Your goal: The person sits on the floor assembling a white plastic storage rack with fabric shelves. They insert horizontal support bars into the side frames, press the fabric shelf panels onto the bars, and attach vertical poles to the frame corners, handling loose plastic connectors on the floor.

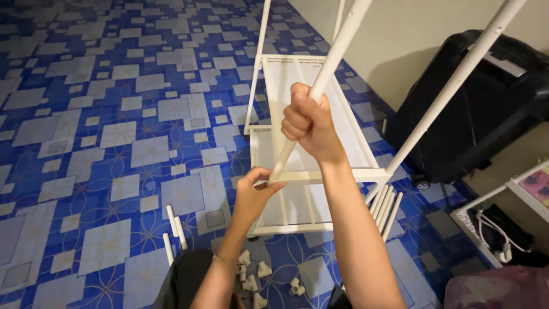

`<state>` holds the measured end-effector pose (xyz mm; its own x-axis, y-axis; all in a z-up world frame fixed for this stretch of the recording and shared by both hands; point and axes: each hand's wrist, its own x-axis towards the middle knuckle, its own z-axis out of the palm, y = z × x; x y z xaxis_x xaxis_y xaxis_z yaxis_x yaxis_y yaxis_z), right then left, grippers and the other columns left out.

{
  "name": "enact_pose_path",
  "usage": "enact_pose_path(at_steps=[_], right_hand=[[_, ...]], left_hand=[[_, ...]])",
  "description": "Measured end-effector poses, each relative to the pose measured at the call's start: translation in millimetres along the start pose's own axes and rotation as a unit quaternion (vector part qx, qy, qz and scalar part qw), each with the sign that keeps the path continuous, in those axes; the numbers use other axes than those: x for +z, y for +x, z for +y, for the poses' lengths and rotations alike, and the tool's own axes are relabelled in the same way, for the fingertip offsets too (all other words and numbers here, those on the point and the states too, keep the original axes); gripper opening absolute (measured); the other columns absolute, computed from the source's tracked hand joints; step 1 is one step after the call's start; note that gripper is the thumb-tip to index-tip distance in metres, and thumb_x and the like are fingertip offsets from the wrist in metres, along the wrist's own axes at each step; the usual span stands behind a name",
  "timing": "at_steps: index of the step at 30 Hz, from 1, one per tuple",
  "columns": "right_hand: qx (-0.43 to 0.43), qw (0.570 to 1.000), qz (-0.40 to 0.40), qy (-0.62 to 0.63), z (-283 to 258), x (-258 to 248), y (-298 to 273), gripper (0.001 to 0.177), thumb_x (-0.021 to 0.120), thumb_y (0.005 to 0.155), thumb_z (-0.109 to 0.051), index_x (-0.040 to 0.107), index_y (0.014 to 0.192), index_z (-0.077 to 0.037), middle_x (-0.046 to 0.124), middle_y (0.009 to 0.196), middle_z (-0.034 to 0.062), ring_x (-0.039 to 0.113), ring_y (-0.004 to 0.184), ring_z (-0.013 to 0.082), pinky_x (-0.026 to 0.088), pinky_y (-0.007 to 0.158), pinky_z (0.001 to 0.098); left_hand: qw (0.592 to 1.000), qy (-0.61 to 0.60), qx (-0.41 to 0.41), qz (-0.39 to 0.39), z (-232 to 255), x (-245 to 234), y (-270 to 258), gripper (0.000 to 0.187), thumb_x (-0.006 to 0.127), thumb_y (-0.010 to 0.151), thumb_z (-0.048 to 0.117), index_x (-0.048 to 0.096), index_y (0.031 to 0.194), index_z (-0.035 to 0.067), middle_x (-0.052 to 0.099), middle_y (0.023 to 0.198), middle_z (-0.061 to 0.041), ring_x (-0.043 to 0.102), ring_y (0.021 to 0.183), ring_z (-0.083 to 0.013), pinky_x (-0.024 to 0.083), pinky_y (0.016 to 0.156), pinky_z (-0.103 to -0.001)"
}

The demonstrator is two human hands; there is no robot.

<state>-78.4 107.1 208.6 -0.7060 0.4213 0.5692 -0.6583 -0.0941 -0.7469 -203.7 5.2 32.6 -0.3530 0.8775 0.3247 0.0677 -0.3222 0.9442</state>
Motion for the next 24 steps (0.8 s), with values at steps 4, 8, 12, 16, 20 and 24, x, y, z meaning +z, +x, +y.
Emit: enact_pose_path(at_steps=[4, 8, 12, 16, 20, 24], right_hand=[[-0.082, 0.977, 0.142, -0.135, 18.3, 15.7, -5.5, 0.021, 0.058, 0.108, -0.021, 0.042, 0.097, -0.013, 0.041, 0.072, -0.0048, 0.039, 0.061, 0.0063, 0.032, 0.057, 0.0245], [-0.144, 0.806, 0.202, -0.537, 22.5, 26.4, -53.4, 0.056, 0.071, 0.091, -0.004, 0.041, 0.138, -0.001, 0.057, 0.119, 0.0113, 0.060, 0.114, 0.0212, 0.051, 0.096, 0.0337], [-0.270, 0.578, 0.395, -0.661, -18.9, 6.0, -125.9, 0.049, 0.070, 0.101, 0.003, 0.046, 0.141, -0.009, 0.050, 0.127, 0.0105, 0.059, 0.120, 0.0204, 0.051, 0.105, 0.0344], [-0.286, 0.554, 0.438, -0.648, -71.6, -34.1, -149.8, 0.050, 0.072, 0.107, -0.001, 0.039, 0.145, -0.001, 0.051, 0.142, 0.0160, 0.055, 0.130, 0.0241, 0.046, 0.112, 0.0379], [-0.135, 0.801, 0.321, -0.487, -108.7, -86.6, -142.7, 0.041, 0.068, 0.103, -0.018, 0.046, 0.134, -0.004, 0.064, 0.116, 0.0120, 0.066, 0.105, 0.0204, 0.056, 0.091, 0.0338], [0.022, 0.915, 0.254, -0.313, -105.1, -131.4, -145.1, 0.027, 0.062, 0.104, -0.032, 0.055, 0.097, -0.006, 0.057, 0.077, 0.0026, 0.055, 0.069, 0.0129, 0.046, 0.065, 0.0269]], left_hand=[[0.985, 0.146, 0.070, 0.060, 18.2, 6.7, -9.5, 0.037, 0.087, 0.079, 0.012, 0.069, 0.109, 0.001, 0.071, 0.105, -0.009, 0.068, 0.099, -0.0207, 0.056, 0.085, -0.034], [0.973, 0.167, 0.157, 0.023, 60.7, 9.8, -1.1, 0.063, 0.086, 0.076, 0.018, 0.059, 0.131, 0.004, 0.065, 0.127, -0.013, 0.058, 0.123, -0.0291, 0.044, 0.105, -0.044], [0.982, 0.105, 0.122, -0.097, 111.9, 4.4, 46.7, 0.060, 0.081, 0.083, 0.022, 0.057, 0.137, 0.009, 0.069, 0.127, -0.008, 0.061, 0.127, -0.0236, 0.040, 0.112, -0.041], [0.947, 0.001, 0.103, -0.305, 149.7, 7.5, 91.9, 0.040, 0.073, 0.095, 0.025, 0.062, 0.128, 0.005, 0.070, 0.114, -0.007, 0.068, 0.111, -0.0174, 0.055, 0.099, -0.033], [0.916, -0.065, -0.006, -0.396, 153.8, 21.6, 111.1, 0.026, 0.066, 0.100, 0.028, 0.063, 0.087, 0.005, 0.059, 0.070, 0.002, 0.060, 0.061, -0.0087, 0.052, 0.062, -0.027], [0.893, -0.165, -0.055, -0.416, 141.5, 28.0, 115.7, 0.044, 0.060, 0.107, 0.034, 0.049, 0.069, 0.014, 0.034, 0.053, 0.010, 0.031, 0.043, -0.0016, 0.027, 0.040, -0.022]])
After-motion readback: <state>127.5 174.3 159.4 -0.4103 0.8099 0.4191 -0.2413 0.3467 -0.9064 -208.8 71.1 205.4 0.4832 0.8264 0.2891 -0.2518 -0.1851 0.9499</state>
